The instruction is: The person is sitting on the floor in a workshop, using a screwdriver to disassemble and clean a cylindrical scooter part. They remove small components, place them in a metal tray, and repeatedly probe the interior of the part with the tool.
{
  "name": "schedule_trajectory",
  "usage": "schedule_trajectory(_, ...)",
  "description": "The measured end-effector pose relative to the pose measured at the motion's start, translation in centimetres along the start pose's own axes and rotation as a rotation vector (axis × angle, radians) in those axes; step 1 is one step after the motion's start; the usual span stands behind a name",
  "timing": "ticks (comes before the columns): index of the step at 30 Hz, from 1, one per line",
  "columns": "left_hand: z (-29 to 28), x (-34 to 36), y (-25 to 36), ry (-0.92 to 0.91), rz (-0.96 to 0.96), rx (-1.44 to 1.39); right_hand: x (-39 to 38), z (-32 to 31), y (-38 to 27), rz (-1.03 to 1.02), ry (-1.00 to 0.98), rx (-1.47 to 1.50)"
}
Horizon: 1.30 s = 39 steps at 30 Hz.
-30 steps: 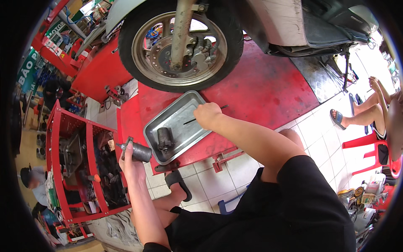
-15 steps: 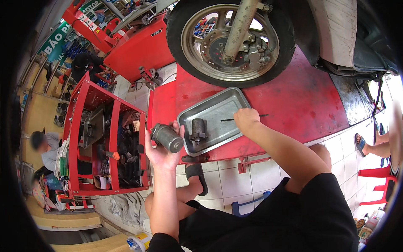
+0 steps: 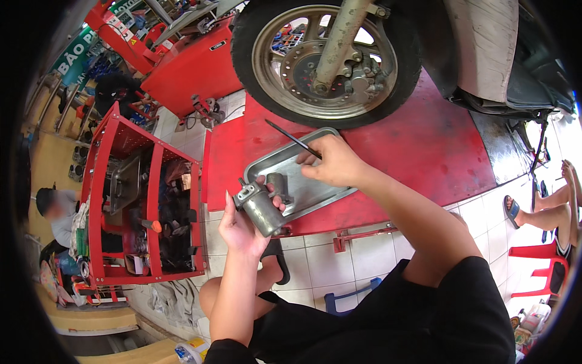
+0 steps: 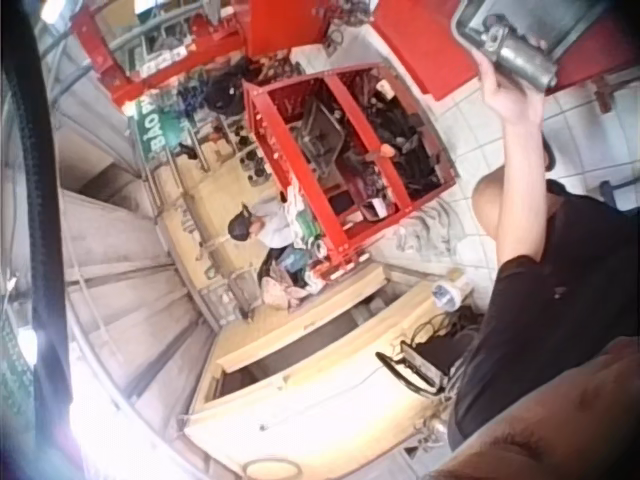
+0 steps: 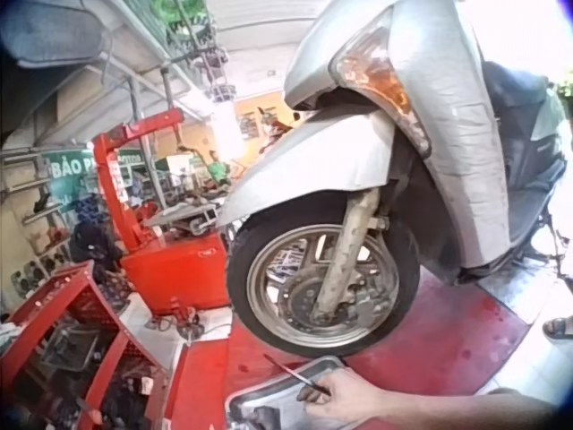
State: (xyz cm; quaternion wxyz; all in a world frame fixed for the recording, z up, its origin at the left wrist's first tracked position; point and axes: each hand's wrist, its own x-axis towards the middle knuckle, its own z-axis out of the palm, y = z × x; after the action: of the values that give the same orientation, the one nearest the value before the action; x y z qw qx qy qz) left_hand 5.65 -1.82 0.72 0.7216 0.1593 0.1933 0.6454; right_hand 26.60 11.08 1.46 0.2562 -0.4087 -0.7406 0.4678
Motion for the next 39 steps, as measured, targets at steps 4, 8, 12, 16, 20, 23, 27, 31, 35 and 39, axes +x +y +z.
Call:
schedule_trajectory(4,0.1,-0.4,-1.8,-0.029,-0.025,0.161,-1.9,0.3,-1.8,-0.042,-0.039,0.344)
schedule_trajectory(8,0.4,-0.8,-2.5,-0.070,-0.034,0.210,-4.1,0.2,-4.5,-0.055,-0.135,0.581)
schedule_trajectory(12,0.5,-0.6,-2.7,-0.106,-0.035,0.264,-5.7,0.6,-5.7,-0.090,-0.155,0.535)
schedule_trajectory(16,0.9,-0.9,-2.6,-0.067,-0.029,0.271,-5.8,0.8,-5.8,-0.277,-0.121,0.401)
schedule_trajectory(20,0.8,-0.9,-2.4,-0.103,-0.046,0.250,-5.5,1.0,-5.2,-0.435,-0.047,0.276)
schedule_trajectory(23,0.3,-1.2,-2.1,-0.124,-0.065,0.331,-5.5,1.4,-5.1,-0.502,-0.017,0.220)
schedule_trajectory(27,0.3,-1.4,-1.9,-0.139,-0.078,0.364,-5.7,1.4,-5.5,-0.417,-0.046,0.208)
schedule_trajectory(31,0.2,-1.5,-1.6,-0.136,-0.085,0.417,-5.6,1.3,-5.2,-0.518,-0.002,0.079)
schedule_trajectory(35,-0.1,-1.8,-2.1,-0.039,-0.006,0.435,-6.3,1.6,-5.5,-0.469,0.010,0.007)
schedule_trajectory(39,-0.5,-1.7,-2.5,-0.031,-0.045,0.393,-6.6,1.6,-5.3,-0.420,0.027,0.067)
